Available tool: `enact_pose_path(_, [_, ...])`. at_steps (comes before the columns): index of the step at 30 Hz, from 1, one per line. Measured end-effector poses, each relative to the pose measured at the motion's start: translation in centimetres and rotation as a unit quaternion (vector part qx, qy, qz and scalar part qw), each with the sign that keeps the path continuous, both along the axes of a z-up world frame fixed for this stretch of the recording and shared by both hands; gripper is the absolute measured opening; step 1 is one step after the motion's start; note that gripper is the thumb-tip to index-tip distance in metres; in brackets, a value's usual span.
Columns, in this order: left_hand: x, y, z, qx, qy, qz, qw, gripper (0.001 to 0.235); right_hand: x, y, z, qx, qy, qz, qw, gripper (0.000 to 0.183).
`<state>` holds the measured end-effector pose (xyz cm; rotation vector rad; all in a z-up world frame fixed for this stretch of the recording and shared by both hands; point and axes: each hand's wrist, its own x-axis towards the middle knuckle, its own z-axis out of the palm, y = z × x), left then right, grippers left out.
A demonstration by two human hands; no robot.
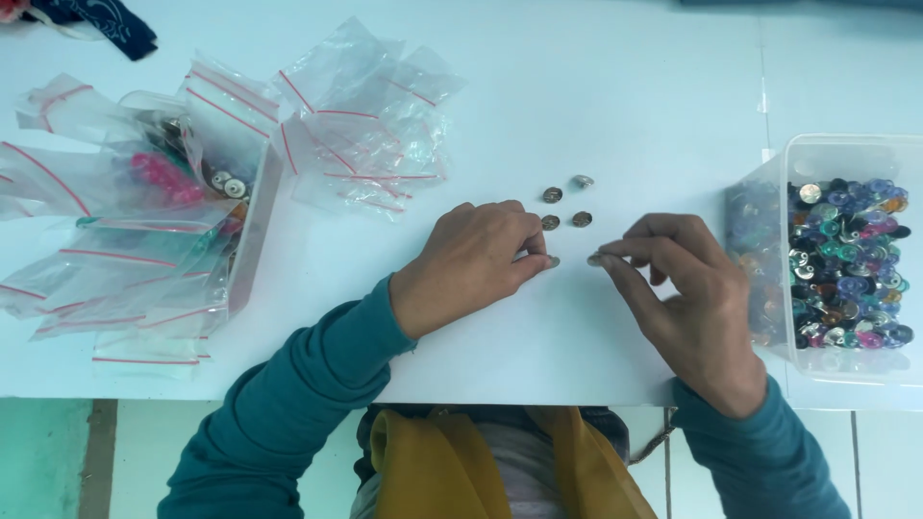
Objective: Sorting and packaging small buttons into plastic zip-lock bags
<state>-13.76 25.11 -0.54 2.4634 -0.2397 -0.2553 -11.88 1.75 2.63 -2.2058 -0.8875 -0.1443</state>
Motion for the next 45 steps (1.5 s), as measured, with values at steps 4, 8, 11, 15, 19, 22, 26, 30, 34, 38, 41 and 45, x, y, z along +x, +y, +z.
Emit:
enact_pose_path(4, [-0.1, -0.3, -1.7, -0.005, -0.042, 0.020, 0.999, 0.016, 0.9, 0.9, -2.1, -0.024, 0.057, -0.034, 0.997, 0.011])
enact_pose_path(8, [0.1, 0.1, 0.4, 0.004, -0.053, -0.010, 0.999, 0.014, 0.7, 1.5, -1.6, -0.039, 0.066, -0.050, 0.996, 0.009])
enact_pose_path(11, [0.3, 0.1, 1.6, 0.015, -0.023, -0.038, 0.999, 0.015, 0.6, 2.0, -1.3, -0.036, 0.065, -0.057, 0.996, 0.007])
enact_pose_path(15, [0.2, 0.2, 2.9, 0.017, 0.002, -0.027, 0.999, 0.022, 1.0, 1.6, -2.4, -0.003, 0.045, -0.050, 0.998, 0.011])
enact_pose_path(19, [0.7, 0.1, 4.4, 0.013, -0.021, -0.029, 0.999, 0.023, 0.6, 1.2, -1.6, 0.032, 0.021, -0.071, 0.997, 0.012])
enact_pose_path(22, [1.2, -0.8, 6.2, 0.024, -0.069, -0.015, 0.997, 0.023, -0.4, 0.3, -0.3, 0.064, -0.013, -0.074, 0.995, 0.014])
enact_pose_path(26, [2.4, -3.7, 9.2, 0.009, -0.147, -0.027, 0.989, 0.020, -1.8, -2.6, 3.7, 0.058, -0.043, -0.067, 0.995, 0.013])
enact_pose_path(30, [5.1, -7.9, 10.0, -0.011, -0.238, -0.076, 0.968, 0.013, -0.9, -7.7, 6.2, -0.010, -0.073, -0.076, 0.994, 0.009])
enact_pose_path(34, [9.0, -14.2, 7.2, -0.015, -0.309, -0.130, 0.942, 0.008, 3.6, -11.6, 7.3, -0.135, -0.067, -0.120, 0.981, 0.010])
enact_pose_path(38, [12.4, -20.2, 3.3, 0.232, -0.389, -0.175, 0.874, 0.010, 9.5, -15.0, 4.2, -0.326, -0.047, -0.152, 0.932, 0.015])
enact_pose_path(41, [13.2, -21.9, 2.9, 0.354, -0.347, -0.204, 0.844, 0.015, 11.6, -14.7, 3.9, -0.401, -0.037, -0.149, 0.903, 0.016])
enact_pose_path(45, [14.7, -23.7, 1.2, 0.373, -0.342, -0.199, 0.839, 0.018, 13.9, -15.8, -2.4, -0.479, -0.084, -0.152, 0.860, 0.009])
